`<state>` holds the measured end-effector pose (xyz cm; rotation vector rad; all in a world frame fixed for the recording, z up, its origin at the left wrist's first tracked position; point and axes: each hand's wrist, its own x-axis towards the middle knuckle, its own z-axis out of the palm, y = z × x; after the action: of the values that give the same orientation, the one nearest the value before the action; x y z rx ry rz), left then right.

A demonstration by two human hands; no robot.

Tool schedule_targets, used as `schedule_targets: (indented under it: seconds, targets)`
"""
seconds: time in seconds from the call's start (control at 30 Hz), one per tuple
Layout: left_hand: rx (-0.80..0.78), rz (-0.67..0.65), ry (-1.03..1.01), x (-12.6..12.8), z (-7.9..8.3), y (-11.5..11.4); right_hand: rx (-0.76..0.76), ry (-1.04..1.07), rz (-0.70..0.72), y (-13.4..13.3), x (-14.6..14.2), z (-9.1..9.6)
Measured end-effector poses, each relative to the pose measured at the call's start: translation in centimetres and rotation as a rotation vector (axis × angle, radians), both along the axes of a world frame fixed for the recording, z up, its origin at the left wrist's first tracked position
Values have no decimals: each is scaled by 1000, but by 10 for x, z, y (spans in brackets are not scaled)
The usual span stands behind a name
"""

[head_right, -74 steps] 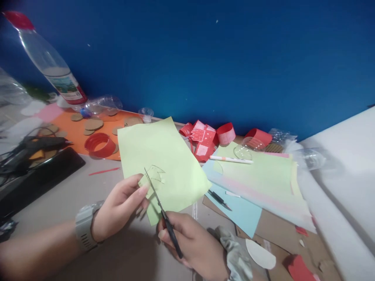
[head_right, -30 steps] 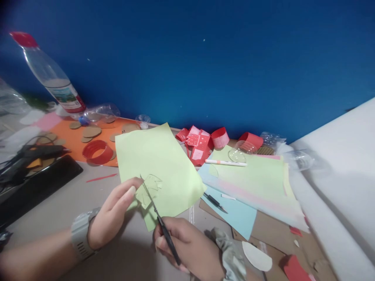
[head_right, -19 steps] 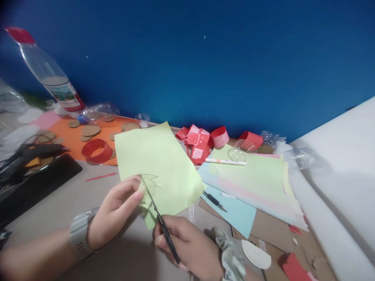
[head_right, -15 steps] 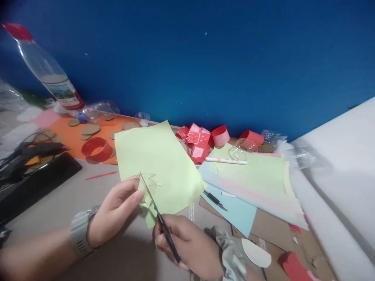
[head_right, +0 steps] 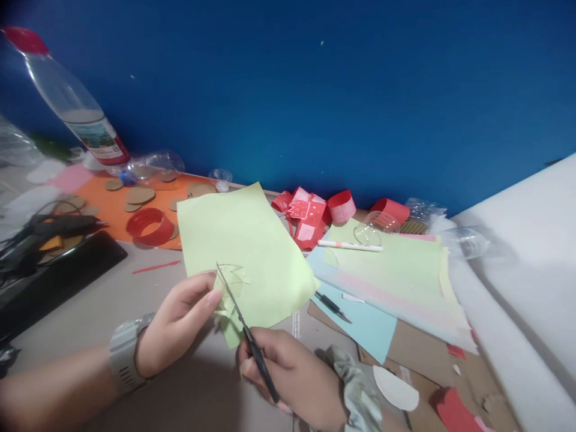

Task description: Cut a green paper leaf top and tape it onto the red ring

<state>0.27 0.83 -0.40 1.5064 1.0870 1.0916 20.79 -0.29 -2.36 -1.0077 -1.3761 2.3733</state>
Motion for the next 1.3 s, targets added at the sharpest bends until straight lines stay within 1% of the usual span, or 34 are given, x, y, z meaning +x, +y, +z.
schedule_targets:
  seconds: [0.2, 0.37, 0.47, 0.7, 0.87, 1.07, 1.3]
  targets:
    - [28, 2, 29, 1, 1, 0, -1, 26, -4, 0, 1, 0]
    - [42, -6, 48, 0, 1, 1, 39, -8, 14, 2, -3, 10]
    - [43, -7, 51, 0, 3, 1, 35, -14, 8, 3, -5, 14]
    - [-2, -25, 31, 0, 2, 0, 12, 24, -12, 2, -5, 11]
    - [-26, -34, 19, 0, 2, 0, 5, 27, -20, 2, -6, 14]
    - [-16, -44, 32, 0, 3, 1, 33, 18, -8, 3, -7, 19]
    - [-12, -38, 23, 1, 3, 0, 71, -3, -7, 1, -6, 15]
